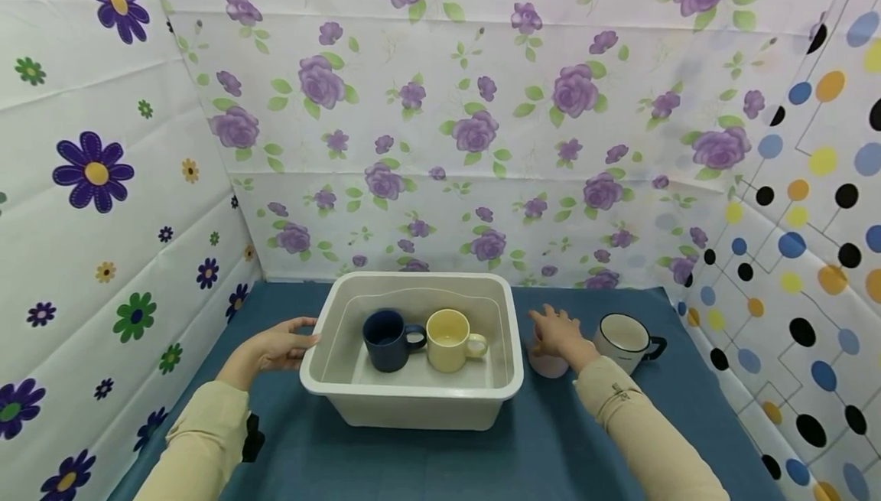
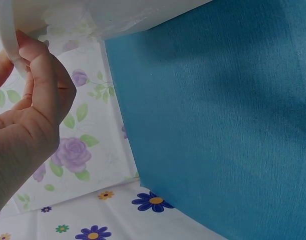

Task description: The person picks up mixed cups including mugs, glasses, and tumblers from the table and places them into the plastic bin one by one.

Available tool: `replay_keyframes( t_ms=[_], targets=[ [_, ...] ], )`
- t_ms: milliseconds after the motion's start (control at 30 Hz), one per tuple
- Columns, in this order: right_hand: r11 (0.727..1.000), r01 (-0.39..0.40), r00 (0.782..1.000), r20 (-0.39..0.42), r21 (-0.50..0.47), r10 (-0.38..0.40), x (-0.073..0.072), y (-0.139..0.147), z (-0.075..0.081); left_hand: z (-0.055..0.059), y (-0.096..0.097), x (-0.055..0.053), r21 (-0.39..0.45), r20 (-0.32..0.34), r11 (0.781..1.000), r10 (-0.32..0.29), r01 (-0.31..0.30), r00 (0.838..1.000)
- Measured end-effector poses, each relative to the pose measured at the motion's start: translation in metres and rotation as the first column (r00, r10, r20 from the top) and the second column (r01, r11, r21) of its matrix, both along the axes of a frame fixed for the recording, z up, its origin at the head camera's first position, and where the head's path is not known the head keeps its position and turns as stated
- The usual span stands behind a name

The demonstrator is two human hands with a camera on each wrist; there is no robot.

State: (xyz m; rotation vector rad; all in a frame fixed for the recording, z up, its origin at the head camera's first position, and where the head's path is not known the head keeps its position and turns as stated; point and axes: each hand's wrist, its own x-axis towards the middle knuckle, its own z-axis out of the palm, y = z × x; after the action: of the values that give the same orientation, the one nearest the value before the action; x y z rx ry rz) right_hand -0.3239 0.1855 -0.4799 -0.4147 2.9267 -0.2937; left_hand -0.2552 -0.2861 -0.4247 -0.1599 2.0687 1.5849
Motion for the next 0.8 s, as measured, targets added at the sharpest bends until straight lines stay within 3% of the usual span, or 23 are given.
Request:
replay_keyframes(
  t_ms=[167,367,533,800],
  targets=[
    [0.998,0.023,1.000,-0.022,0.054,-0.022,-0.001,0.002,-0.004,-0.001,0.000,0.000,0.006,0.002,1.000,0.000,0.000,1.000],
    [0.999,0.039,0.999,0.006,0.014,-0.039,-0.004,0.008,-0.008,-0.001,0.000,-0.001,0.008,0.006,1.000,0.004,-0.004,1.000],
    [1.000,-0.013,1.000,-0.020,-0.004,0.013,-0.008,0.013,-0.010,0.000,-0.001,-0.001,0.015,0.008,1.000,0.007,-0.007,1.000],
    [0.993,-0.093,0.987,-0.128,0.067,0.101,-0.011,0.018,-0.018,0.000,-0.002,0.000,0.015,0.005,1.000,0.003,-0.003,1.000]
  ],
)
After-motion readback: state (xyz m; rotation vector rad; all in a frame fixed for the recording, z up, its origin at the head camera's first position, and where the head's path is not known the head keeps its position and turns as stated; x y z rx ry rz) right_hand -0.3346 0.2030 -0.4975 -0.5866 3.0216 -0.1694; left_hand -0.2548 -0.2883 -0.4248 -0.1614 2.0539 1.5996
